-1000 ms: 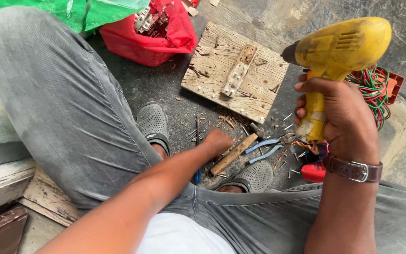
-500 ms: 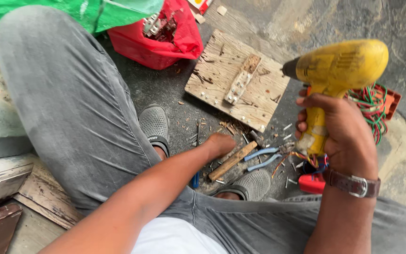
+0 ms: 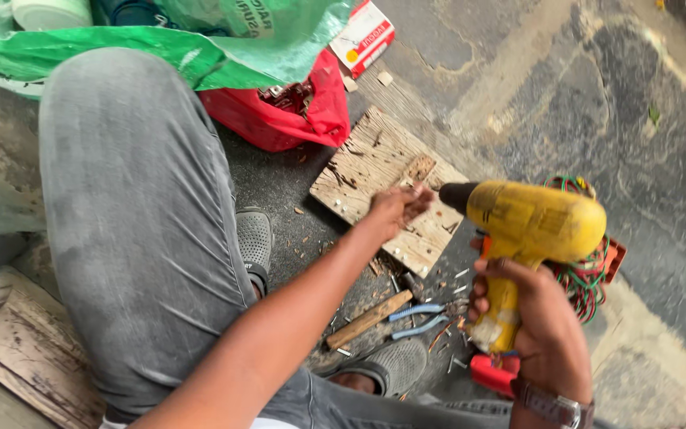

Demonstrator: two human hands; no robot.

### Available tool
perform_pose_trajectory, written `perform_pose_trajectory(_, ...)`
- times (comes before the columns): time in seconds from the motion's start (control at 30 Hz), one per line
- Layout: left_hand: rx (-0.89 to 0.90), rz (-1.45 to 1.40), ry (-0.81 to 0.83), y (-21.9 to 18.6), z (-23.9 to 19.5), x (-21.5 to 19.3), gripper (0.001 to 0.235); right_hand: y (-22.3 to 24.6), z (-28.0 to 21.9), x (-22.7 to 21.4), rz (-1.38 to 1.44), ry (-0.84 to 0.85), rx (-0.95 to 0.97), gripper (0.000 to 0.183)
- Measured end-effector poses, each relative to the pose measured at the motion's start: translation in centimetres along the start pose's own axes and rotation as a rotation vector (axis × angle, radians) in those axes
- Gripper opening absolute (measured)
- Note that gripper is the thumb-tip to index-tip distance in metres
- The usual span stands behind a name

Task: The person sits on the ground and uses a yellow power drill to drive screws into a small wooden board. They repeatedly pick up screws, position them, and drill them into the wood.

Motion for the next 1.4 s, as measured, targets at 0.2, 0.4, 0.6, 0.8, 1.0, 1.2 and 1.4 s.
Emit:
perform_pose_trajectory(0.2,-0.269,-0.305,0.175,2.6,-0.3,1.7,0.024,-0.4,0.6,0.7,0.032,0.001,0.042,0.045)
perform_pose_trajectory(0.4,-0.312,-0.423,0.144,2.8,-1.6,2.7,0.016,-0.6,1.4,0.8,0.005,-0.034,0.066,0.048)
perform_pose_trajectory(0.6,-0.342,-0.502,0.153,3.8,-2.5,3.0,0.015,-1.2,2.7,1.6,-0.015,-0.050,0.074,0.049)
perform_pose_trajectory(0.8,-0.357,-0.518,0.079,4.6,-0.5,2.3,0.021,-1.9,4.3,3.4,-0.023,-0.016,0.043,0.046)
perform_pose_trajectory(1.0,-0.382,-0.501,0.015,5.4,1.3,1.4,0.023,-2.3,5.0,4.2,-0.058,-0.039,0.072,0.046)
perform_pose_trajectory(1.2,-0.411,-0.476,-0.038,6.0,1.2,1.2,0.024,-2.2,5.3,4.1,-0.080,-0.028,0.075,0.046)
perform_pose_trajectory(1.4,-0.416,-0.432,-0.065,5.5,0.4,1.2,0.025,-2.3,5.2,4.0,-0.102,-0.037,0.063,0.047)
Point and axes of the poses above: each hand's wrist, its own z-axis towards the middle knuckle, its own x-axis out of the palm, y = z × x, the point moved 7 cm from there along z, towards the middle knuckle, and after that the axes turned 14 degrees about -y, right-handed, at the moved point
